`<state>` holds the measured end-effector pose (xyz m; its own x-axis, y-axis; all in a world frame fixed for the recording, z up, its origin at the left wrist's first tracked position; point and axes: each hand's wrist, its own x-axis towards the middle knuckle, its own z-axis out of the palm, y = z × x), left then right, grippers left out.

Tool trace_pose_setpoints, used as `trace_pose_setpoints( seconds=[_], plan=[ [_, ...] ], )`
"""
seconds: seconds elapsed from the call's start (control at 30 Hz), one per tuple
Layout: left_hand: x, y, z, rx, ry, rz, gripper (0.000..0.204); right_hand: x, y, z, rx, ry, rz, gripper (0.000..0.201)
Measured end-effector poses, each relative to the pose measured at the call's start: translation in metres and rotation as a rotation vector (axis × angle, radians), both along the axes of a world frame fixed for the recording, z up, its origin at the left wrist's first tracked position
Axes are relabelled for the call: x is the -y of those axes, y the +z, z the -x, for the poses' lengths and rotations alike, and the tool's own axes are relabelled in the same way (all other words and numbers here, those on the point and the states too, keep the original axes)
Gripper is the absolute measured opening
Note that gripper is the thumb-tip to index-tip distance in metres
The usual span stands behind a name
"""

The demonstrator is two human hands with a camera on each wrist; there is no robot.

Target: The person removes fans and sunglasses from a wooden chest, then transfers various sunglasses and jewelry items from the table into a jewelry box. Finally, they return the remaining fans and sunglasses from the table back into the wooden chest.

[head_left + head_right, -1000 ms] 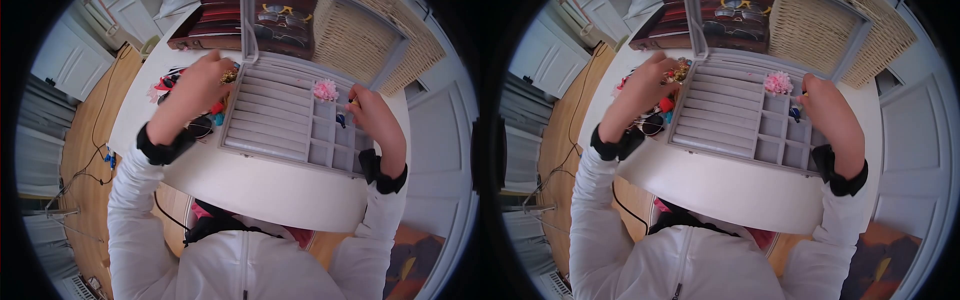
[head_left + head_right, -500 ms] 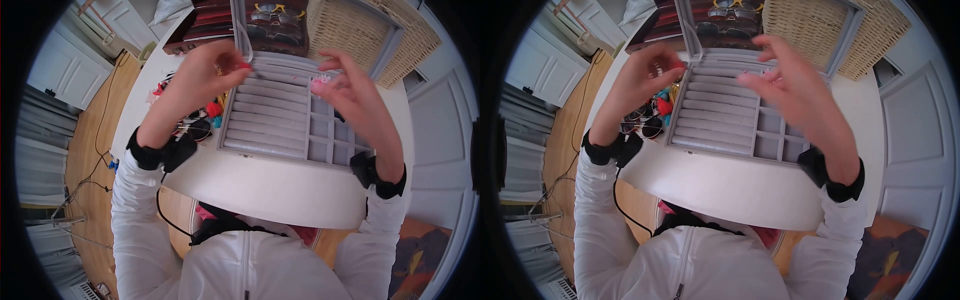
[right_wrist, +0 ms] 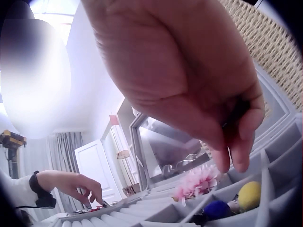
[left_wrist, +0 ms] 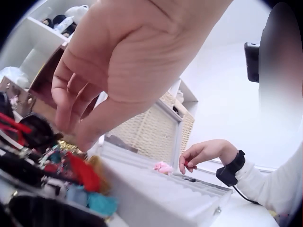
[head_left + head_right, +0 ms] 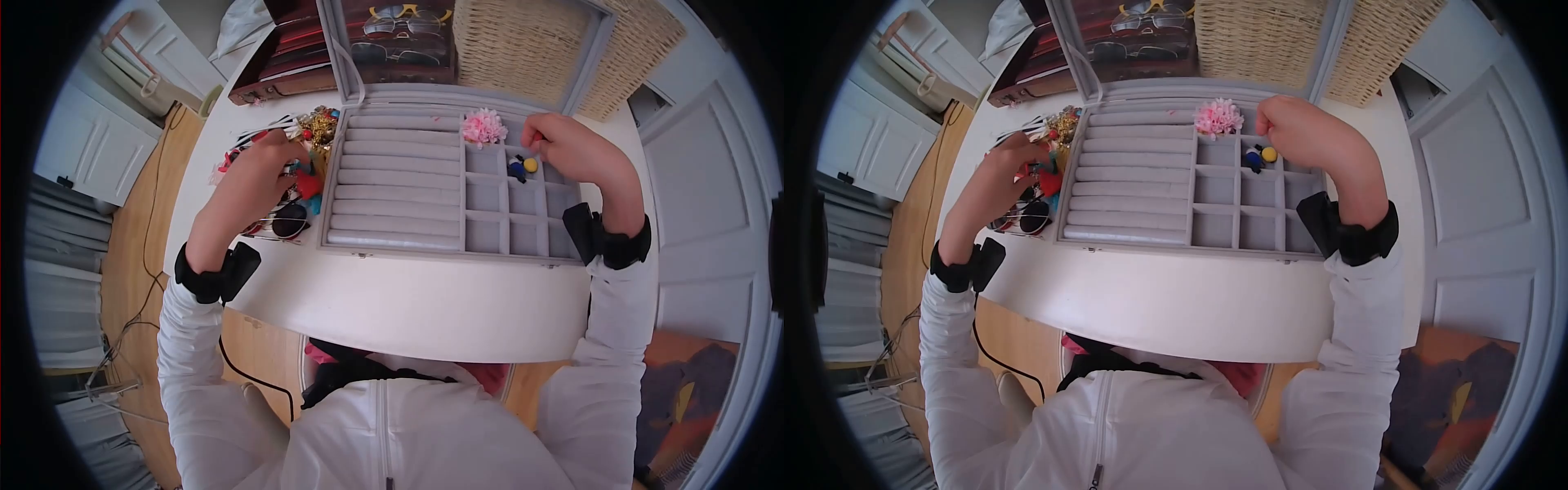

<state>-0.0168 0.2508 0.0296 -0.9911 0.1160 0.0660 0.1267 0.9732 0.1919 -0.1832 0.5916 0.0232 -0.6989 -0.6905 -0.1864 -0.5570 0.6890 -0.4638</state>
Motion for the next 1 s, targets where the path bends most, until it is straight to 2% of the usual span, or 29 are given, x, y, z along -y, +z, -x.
trace_pose_setpoints(
  seconds=[0.1, 0.17, 0.23, 0.3, 0.37, 0.43, 0.5, 0.53, 0.6, 0.63, 0.67, 0.7, 0.77, 0.8, 0.87, 0.9, 0.97, 1.0],
  plan=[
    [0.010, -0.013, -0.002, 0.041, -0.060, -0.058, 0.023, 0.003, -0.011, 0.002, -0.073, 0.019, -0.107, 0.015],
    [0.010, -0.013, 0.000, 0.018, -0.075, 0.046, 0.019, 0.003, -0.011, -0.001, -0.094, 0.049, -0.068, 0.016],
    [0.016, -0.017, 0.003, -0.034, -0.085, 0.033, 0.019, 0.005, -0.007, -0.009, -0.117, 0.066, -0.039, 0.017],
    [0.016, -0.014, 0.003, -0.085, -0.113, 0.018, 0.019, 0.009, -0.003, -0.016, -0.080, -0.027, -0.014, 0.022],
    [0.015, -0.001, 0.002, -0.110, -0.039, -0.218, 0.015, 0.011, -0.004, -0.017, -0.120, -0.015, -0.034, 0.023],
    [0.020, 0.009, 0.001, -0.080, 0.007, -0.231, 0.013, 0.011, -0.005, -0.017, -0.157, -0.007, -0.054, 0.025],
    [0.022, 0.015, 0.002, -0.053, 0.055, -0.245, 0.010, 0.011, -0.006, -0.013, -0.093, 0.052, -0.085, 0.025],
    [0.023, 0.017, 0.003, -0.053, 0.074, -0.336, 0.010, 0.012, -0.004, -0.015, -0.094, 0.053, -0.084, 0.025],
    [0.018, 0.023, 0.004, -0.055, 0.089, -0.424, 0.010, 0.017, 0.001, -0.026, -0.288, -0.040, 0.039, 0.028],
    [0.011, 0.025, 0.006, -0.108, 0.032, -0.597, 0.011, 0.023, 0.007, -0.032, -0.289, -0.046, 0.040, 0.028],
    [0.000, 0.027, 0.008, -0.159, -0.029, -0.772, 0.012, 0.031, 0.014, -0.041, -0.209, -0.038, 0.301, 0.033],
    [-0.014, 0.031, 0.010, -0.154, -0.042, -0.778, 0.012, 0.039, 0.019, -0.050, -0.129, -0.032, 0.557, 0.039],
    [-0.048, 0.037, 0.015, -0.168, -0.073, -0.868, 0.014, 0.059, 0.021, -0.071, 0.028, -0.018, 0.749, 0.043],
    [-0.065, 0.035, 0.020, -0.168, -0.085, -0.883, 0.014, 0.064, 0.022, -0.078, 0.019, -0.028, 0.735, 0.043],
    [-0.095, 0.034, 0.030, -0.201, -0.153, -1.001, 0.015, 0.068, 0.022, -0.085, 0.232, 0.037, 0.756, 0.038],
    [-0.103, 0.036, 0.034, -0.204, -0.160, -1.014, 0.015, 0.065, 0.024, -0.082, 0.225, 0.032, 0.745, 0.038],
    [-0.112, 0.041, 0.045, -0.226, -0.200, -0.796, 0.017, 0.061, 0.029, -0.069, 0.316, -0.005, 0.642, 0.028],
    [-0.111, 0.038, 0.052, -0.265, -0.240, -0.835, 0.017, 0.056, 0.029, -0.061, 0.286, -0.008, 0.664, 0.020]
  ],
)
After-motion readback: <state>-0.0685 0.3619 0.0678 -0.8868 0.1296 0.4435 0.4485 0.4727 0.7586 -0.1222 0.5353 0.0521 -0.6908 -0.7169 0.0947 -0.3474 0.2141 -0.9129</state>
